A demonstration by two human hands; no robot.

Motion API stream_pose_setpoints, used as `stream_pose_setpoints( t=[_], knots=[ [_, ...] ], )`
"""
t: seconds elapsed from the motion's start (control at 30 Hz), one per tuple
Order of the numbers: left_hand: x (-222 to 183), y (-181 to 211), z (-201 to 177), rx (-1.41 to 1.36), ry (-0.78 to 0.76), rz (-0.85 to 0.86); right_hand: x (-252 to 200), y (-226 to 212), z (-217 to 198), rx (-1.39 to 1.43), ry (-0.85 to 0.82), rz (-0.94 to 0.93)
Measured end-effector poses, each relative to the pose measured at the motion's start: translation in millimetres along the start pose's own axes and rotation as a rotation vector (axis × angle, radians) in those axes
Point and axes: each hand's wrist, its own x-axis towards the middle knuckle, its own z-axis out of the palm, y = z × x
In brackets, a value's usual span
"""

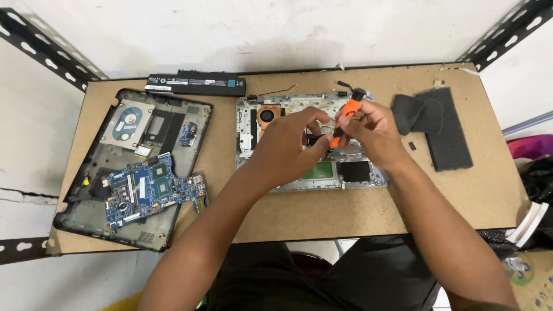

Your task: The person is disassembling a laptop, specifically removing the motherboard and then detaching the heatsink and fan assembly from it.

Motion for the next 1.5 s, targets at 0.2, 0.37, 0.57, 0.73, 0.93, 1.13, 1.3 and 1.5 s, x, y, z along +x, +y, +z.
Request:
stream_pose_setpoints(
  t=[0.2,0.37,0.57,0.73,0.93,1.13,1.3,1.5],
  knots=[
    [-14,1,-14,0.117,-0.031,0.049,-4,4,0,-0.032,-0.069,0.009],
    [-57,12,-67,0.394,-0.123,-0.073,-7,-1,4,-0.077,-0.095,0.015],
    [-106,-4,-109,0.722,-0.434,-0.452,-11,-3,4,-0.122,-0.105,0.02],
    [-118,-12,-112,0.69,-0.412,-0.521,-11,1,6,-0.13,-0.106,0.013],
    [-122,-26,-116,0.665,-0.297,-0.429,-11,0,6,-0.144,-0.083,-0.01],
    [-118,-31,-121,0.647,-0.217,-0.428,-9,3,3,-0.126,-0.082,-0.018],
    [-113,-33,-116,0.664,-0.153,-0.432,-9,0,5,-0.155,-0.052,-0.023],
    [-73,-19,-82,0.435,-0.027,-0.172,0,14,-7,-0.175,-0.01,-0.055]
  ],
)
